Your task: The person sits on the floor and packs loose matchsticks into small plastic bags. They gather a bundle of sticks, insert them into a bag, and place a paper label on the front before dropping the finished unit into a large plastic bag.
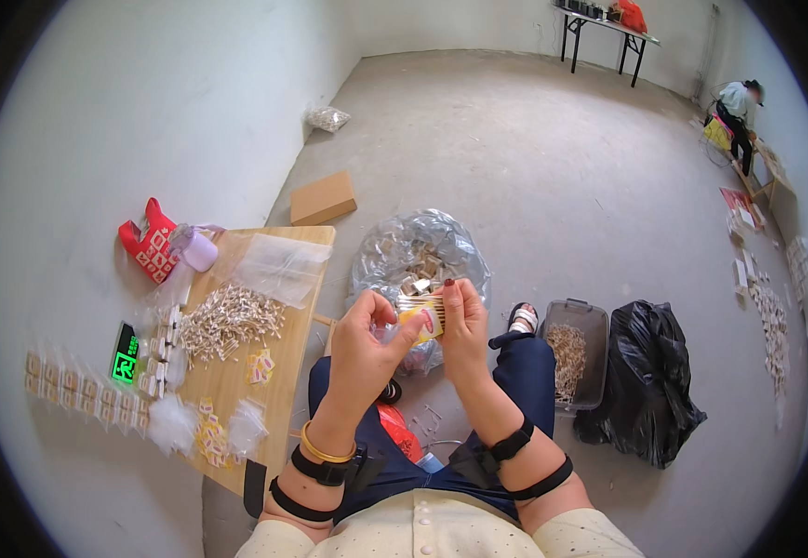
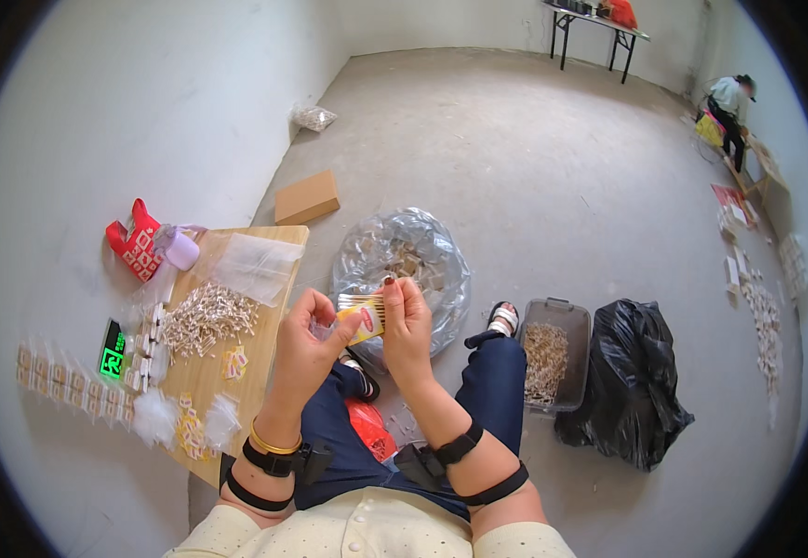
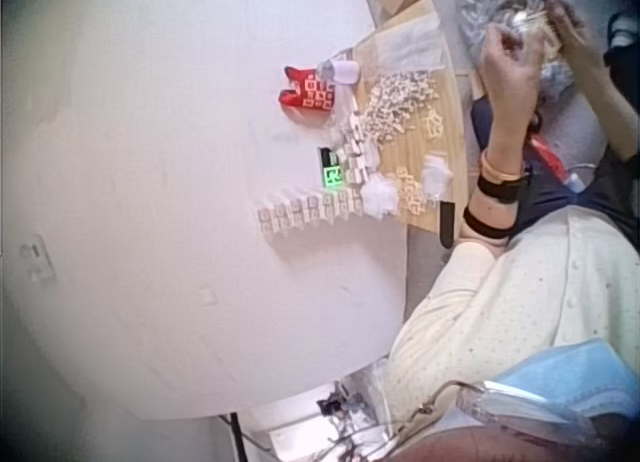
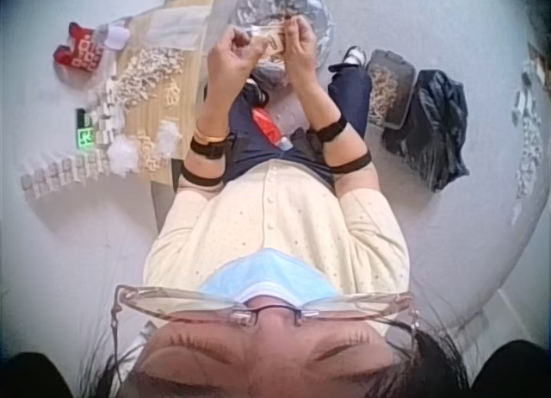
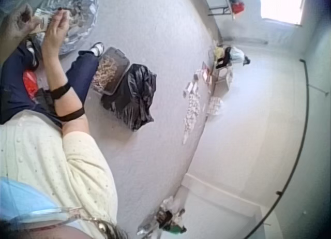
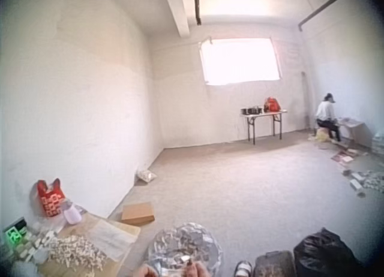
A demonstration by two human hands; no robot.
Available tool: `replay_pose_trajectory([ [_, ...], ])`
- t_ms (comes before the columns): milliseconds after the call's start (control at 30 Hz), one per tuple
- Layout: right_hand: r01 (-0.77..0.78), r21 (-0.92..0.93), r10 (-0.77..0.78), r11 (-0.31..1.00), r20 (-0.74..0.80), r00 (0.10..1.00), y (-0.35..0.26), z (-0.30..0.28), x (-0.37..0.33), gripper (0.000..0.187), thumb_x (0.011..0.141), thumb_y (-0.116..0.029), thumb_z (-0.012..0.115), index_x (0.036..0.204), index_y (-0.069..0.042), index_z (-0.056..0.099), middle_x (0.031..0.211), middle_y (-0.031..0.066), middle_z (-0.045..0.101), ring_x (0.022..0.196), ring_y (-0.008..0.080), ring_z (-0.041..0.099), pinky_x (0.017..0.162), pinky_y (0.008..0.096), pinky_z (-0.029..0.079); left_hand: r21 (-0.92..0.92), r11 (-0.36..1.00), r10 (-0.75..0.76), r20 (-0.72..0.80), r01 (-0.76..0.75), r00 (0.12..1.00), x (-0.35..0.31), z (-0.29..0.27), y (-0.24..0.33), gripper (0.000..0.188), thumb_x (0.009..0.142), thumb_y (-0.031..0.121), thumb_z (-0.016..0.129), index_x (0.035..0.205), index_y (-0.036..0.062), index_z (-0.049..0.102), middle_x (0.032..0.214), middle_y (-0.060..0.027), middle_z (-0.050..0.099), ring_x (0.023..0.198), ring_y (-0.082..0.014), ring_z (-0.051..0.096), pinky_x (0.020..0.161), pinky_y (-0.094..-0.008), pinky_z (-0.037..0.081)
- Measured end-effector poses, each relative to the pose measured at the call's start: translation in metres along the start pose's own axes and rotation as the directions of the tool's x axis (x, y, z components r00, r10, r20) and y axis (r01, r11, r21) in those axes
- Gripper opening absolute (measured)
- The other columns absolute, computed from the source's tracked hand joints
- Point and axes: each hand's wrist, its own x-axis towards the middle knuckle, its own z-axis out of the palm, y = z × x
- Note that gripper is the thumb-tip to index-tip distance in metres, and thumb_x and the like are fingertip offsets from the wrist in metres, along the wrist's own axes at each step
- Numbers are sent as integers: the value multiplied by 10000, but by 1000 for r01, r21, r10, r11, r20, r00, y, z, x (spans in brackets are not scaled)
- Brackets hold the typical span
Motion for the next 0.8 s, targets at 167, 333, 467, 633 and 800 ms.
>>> replay_pose_trajectory([
  [167, 55, -118, -59, 991, -32, 998, -4, -26, 5, 300, 1018, -283, 457, 826, -63, 521, 688, -39, 504, 608, 10, 424, 529, 190, 354, -216, 953, -185, 146, 214, 972, -3, -5, -14, 216, 838, 221, 724, 819, 33, 618, 721, 7, 568, 654, -63, 483, 589, -225, 407],
  [333, 103, -73, -118, 992, -246, 962, -56, -113, 11, 290, 1016, -303, 453, 853, -74, 527, 689, -38, 511, 598, 27, 468, 523, 189, 388, -160, 953, -274, -89, 258, 958, -29, -67, -96, 131, 847, 116, 675, 925, 13, 654, 868, -35, 663, 811, -100, 593, 765, -252, 467],
  [467, 191, -325, -332, 926, -463, 822, -82, -226, 3, 233, 1005, -261, 431, 894, -89, 541, 706, -14, 554, 507, 44, 485, 394, 189, 359, -16, 889, -455, -156, 458, 877, -82, -139, -152, 126, 870, 144, 634, 929, 33, 635, 905, -20, 635, 853, -95, 568, 778, -243, 428],
  [633, 22, -490, -316, 871, -527, 789, -77, -311, -8, 292, 1017, -289, 398, 932, -62, 561, 681, -10, 547, 463, 55, 462, 374, 210, 328, -194, 732, -680, -148, 653, 718, -140, -168, -189, 160, 881, 111, 617, 1007, 12, 624, 966, -41, 629, 893, -118, 582, 811, -257, 448],
  [800, -634, -314, 213, 707, -760, 614, -9, -426, -19, 534, 955, -570, 369, 1354, -216, 342, 1108, 164, 586, 579, 283, 649, 492, 327, 512, -238, 691, -720, -141, 683, 679, -165, -177, -201, 174, 885, 81, 602, 1034, -7, 617, 937, -60, 655, 867, -142, 620, 806, -281, 481],
])
